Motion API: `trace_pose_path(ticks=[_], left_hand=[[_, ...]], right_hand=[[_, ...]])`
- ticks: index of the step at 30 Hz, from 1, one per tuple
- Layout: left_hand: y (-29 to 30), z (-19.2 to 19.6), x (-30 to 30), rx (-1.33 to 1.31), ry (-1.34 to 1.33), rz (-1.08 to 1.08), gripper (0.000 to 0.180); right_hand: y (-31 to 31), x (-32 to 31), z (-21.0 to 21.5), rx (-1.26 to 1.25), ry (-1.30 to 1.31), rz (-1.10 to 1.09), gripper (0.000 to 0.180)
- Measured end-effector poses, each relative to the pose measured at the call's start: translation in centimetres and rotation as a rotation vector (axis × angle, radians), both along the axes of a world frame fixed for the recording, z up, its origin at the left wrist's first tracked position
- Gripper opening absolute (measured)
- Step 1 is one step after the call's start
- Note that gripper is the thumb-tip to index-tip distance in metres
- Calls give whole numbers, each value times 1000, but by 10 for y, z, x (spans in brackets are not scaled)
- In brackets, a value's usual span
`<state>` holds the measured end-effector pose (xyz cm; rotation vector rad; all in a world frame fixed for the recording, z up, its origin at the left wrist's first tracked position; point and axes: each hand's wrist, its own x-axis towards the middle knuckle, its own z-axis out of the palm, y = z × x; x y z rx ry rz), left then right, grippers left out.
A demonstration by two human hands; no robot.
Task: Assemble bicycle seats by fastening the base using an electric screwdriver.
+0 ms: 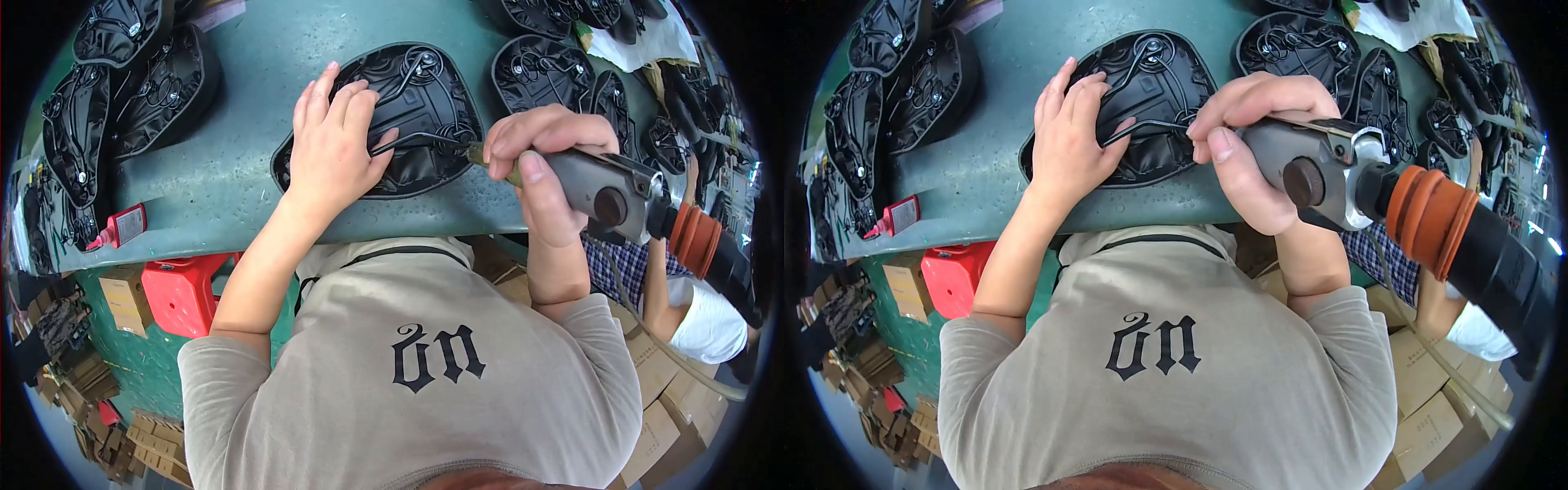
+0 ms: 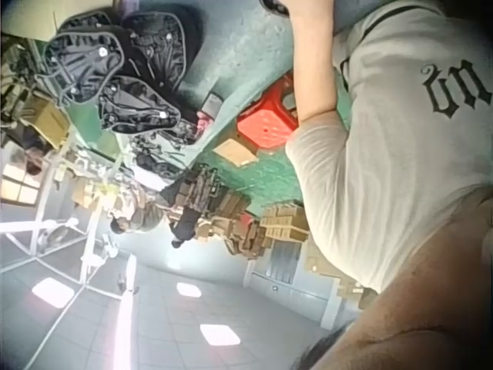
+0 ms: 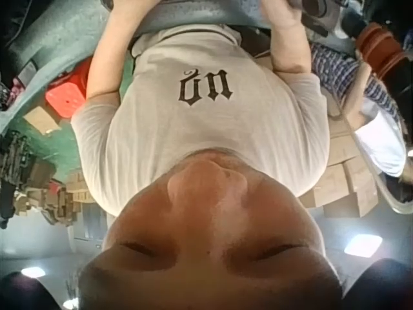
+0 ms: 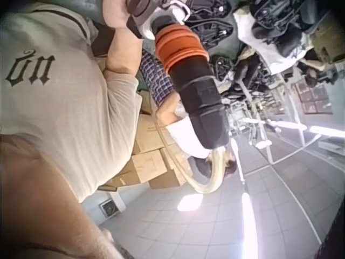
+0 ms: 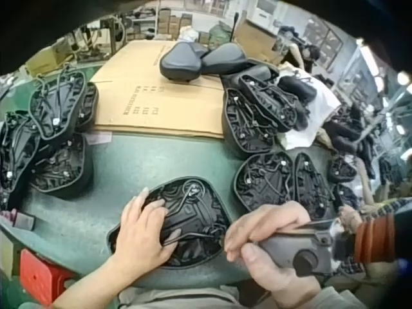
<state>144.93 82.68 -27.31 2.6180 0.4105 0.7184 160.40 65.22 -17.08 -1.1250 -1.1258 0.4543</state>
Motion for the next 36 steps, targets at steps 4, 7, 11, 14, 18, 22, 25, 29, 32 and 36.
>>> trace_pose_path(ticks=[4, 7, 11, 14, 18, 22, 25, 29, 32, 36], left_hand=[[0, 1, 0, -14, -11, 10, 53], [2, 0, -2, 1, 2, 5, 49], [37, 11, -8, -63, 74, -260, 47], [62, 18, -20, -27, 82, -418, 47], [62, 14, -21, -30, 54, -413, 44], [64, 12, -18, -46, 44, -425, 44], [62, 11, -21, -52, 26, -422, 46], [59, 7, -26, -87, -15, -385, 49], [63, 5, -22, -107, -24, -437, 50], [62, 0, -24, -110, -42, -404, 48]], right_hand=[[-3, 4, -5, 39, -19, 53, 28], [-3, -8, 11, -33, 57, -25, 32], [-24, 8, 50, 152, -105, 130, 40], [-28, 17, 53, 183, -49, 169, 45], [-3, 18, 21, 229, 115, 189, 45], [14, 24, 21, 266, 94, 223, 43], [21, 27, 21, 215, 141, 215, 39], [35, 18, -7, 146, 208, 216, 38], [40, 23, -8, 146, 256, 186, 33], [48, 20, -13, 133, 257, 250, 24]])
